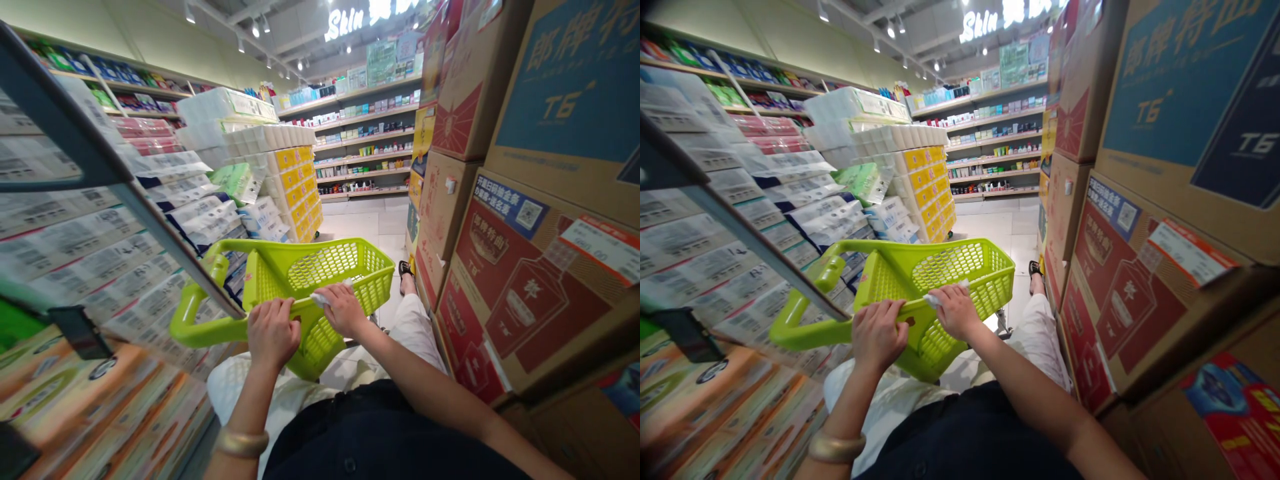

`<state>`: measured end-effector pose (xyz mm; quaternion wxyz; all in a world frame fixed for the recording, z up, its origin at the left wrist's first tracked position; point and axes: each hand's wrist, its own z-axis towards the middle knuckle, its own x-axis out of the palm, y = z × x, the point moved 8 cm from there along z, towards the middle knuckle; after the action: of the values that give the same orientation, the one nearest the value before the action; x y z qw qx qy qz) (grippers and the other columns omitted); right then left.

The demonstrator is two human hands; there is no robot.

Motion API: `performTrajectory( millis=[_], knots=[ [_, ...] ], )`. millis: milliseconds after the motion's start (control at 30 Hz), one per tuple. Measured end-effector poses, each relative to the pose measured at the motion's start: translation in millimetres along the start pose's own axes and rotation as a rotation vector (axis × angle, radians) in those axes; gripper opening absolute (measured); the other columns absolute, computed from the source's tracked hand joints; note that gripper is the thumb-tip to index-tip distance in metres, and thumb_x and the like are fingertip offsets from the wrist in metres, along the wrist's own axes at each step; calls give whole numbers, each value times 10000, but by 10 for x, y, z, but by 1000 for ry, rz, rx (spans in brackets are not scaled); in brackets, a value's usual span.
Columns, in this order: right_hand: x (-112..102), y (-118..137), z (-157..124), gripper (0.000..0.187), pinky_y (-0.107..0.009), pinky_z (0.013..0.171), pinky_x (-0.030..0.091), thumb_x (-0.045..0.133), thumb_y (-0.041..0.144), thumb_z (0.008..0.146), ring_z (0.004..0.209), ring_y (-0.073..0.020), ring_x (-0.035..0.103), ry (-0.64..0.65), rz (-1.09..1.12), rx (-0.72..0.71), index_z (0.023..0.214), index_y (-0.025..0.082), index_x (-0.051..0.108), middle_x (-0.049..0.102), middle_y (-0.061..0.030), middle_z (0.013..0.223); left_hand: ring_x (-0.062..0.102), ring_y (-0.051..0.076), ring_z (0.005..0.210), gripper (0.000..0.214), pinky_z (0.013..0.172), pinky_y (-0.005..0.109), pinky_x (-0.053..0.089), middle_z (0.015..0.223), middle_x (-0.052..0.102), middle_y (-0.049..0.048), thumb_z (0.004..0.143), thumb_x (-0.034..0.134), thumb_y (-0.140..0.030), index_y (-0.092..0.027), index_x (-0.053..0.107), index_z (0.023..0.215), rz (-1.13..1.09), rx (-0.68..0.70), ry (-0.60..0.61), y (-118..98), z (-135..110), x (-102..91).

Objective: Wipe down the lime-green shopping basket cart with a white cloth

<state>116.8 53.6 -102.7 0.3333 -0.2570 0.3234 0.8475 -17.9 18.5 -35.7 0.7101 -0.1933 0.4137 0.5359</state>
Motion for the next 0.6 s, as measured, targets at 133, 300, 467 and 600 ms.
performTrajectory(
  millis=[133, 300, 467, 600],
  knots=[
    [-205, -519, -121, 270, -382, 1006, 365, 491, 130, 895, 1001, -221, 549, -90, -74, 142, 1120, 220, 610, 653, -60, 1044, 603, 287, 927, 362, 882, 428, 367, 928, 705, 100, 755, 517, -178, -143, 667, 1083, 12, 7, 5, -1, -6, 15],
    [-194, -569, -124, 222, -407, 1002, 367, 459, 151, 923, 977, -234, 544, -152, -125, 249, 1078, 192, 612, 647, -81, 1005, 600, 288, 922, 336, 883, 426, 357, 928, 707, 93, 753, 530, -199, -151, 673, 1052, 24, -36, 1, -11, 20, 31],
    [91, 122, 61, 308, -400, 1013, 369, 470, 152, 910, 1052, -245, 518, -89, -53, 39, 1198, 184, 572, 625, -101, 1119, 595, 294, 924, 338, 880, 430, 358, 934, 704, 99, 754, 527, -191, -141, 669, 1057, 35, -29, 11, -61, 45, 38],
    [120, 196, 76, 339, -368, 996, 387, 485, 166, 904, 1055, -228, 532, -41, -10, -52, 1231, 206, 568, 635, -78, 1141, 593, 295, 929, 364, 881, 432, 359, 947, 700, 104, 756, 518, -178, -128, 662, 1087, 26, -1, 11, -63, 27, 32]
  ],
)
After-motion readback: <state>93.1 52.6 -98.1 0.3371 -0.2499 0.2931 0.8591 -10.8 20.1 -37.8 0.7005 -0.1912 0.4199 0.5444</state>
